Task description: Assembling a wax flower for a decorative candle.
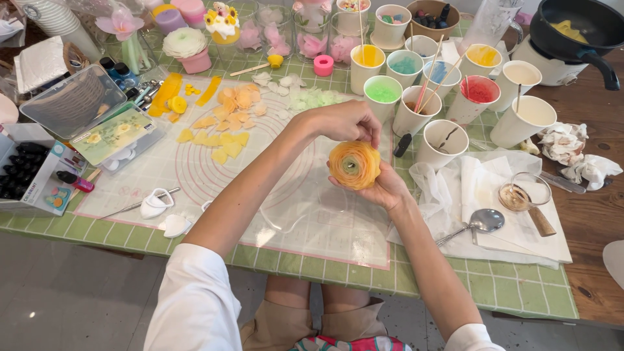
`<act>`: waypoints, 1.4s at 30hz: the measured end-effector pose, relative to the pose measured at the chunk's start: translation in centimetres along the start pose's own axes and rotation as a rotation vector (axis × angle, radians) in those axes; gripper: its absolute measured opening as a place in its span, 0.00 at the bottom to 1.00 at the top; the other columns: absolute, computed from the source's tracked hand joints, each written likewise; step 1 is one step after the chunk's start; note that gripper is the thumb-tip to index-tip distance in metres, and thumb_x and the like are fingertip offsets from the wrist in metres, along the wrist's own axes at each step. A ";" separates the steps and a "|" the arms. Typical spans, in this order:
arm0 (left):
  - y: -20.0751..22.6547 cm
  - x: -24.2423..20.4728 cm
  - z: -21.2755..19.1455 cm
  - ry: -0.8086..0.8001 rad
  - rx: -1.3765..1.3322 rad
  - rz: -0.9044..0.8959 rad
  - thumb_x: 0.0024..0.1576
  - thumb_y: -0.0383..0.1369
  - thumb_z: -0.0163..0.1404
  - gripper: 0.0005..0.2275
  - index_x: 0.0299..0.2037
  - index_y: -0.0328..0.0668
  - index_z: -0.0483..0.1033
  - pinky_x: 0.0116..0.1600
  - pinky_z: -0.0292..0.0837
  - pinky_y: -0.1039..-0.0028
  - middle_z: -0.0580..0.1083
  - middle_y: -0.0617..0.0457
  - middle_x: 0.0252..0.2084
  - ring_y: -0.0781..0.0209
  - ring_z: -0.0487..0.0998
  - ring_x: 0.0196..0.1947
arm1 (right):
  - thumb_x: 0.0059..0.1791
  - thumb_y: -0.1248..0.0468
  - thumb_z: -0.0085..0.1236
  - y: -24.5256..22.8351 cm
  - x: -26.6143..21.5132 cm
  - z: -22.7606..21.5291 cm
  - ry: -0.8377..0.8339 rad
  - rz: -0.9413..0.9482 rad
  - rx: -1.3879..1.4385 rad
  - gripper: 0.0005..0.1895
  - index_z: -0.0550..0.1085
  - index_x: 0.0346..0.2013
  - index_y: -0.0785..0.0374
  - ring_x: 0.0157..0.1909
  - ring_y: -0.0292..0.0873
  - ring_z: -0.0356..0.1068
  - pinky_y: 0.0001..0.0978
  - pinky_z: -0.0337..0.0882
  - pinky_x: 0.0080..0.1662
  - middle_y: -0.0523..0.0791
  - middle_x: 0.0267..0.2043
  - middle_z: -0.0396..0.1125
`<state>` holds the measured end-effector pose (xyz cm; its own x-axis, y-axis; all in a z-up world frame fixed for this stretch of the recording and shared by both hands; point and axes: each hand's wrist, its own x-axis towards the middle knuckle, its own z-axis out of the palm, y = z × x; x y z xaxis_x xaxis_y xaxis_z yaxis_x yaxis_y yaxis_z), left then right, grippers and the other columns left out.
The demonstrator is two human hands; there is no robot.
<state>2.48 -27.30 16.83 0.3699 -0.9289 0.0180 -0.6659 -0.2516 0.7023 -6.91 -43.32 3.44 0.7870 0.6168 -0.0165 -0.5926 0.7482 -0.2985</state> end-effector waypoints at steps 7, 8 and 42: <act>0.1 -0.2 -0.1 0.006 0.051 -0.034 0.52 0.18 0.48 0.11 0.38 0.39 0.84 0.43 0.75 0.74 0.82 0.51 0.34 0.65 0.82 0.37 | 0.61 0.53 0.28 0.3 -0.2 1.4 -0.026 0.002 0.043 0.29 0.56 0.72 0.66 0.74 0.64 0.52 0.64 0.56 0.70 0.59 0.73 0.53; 0.4 -0.2 -0.2 0.006 0.051 -0.033 0.52 0.18 0.48 0.11 0.38 0.39 0.84 0.43 0.75 0.74 0.82 0.51 0.34 0.65 0.82 0.37 | 0.61 0.53 0.28 0.3 -0.2 1.3 -0.026 0.002 0.042 0.29 0.56 0.72 0.66 0.74 0.64 0.52 0.64 0.56 0.70 0.59 0.73 0.53; 0.7 0.4 -0.6 -0.090 0.101 -0.077 0.55 0.36 0.56 0.08 0.36 0.43 0.84 0.34 0.70 0.73 0.78 0.56 0.28 0.68 0.75 0.29 | 0.61 0.49 0.29 0.5 -0.2 1.4 -0.079 -0.010 0.134 0.31 0.52 0.74 0.66 0.76 0.66 0.47 0.63 0.54 0.72 0.59 0.75 0.49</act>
<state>2.52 -27.66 17.78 0.3664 -0.9250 -0.1002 -0.7008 -0.3452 0.6243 -7.64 -42.72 4.57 0.7800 0.6226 0.0628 -0.6066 0.7770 -0.1682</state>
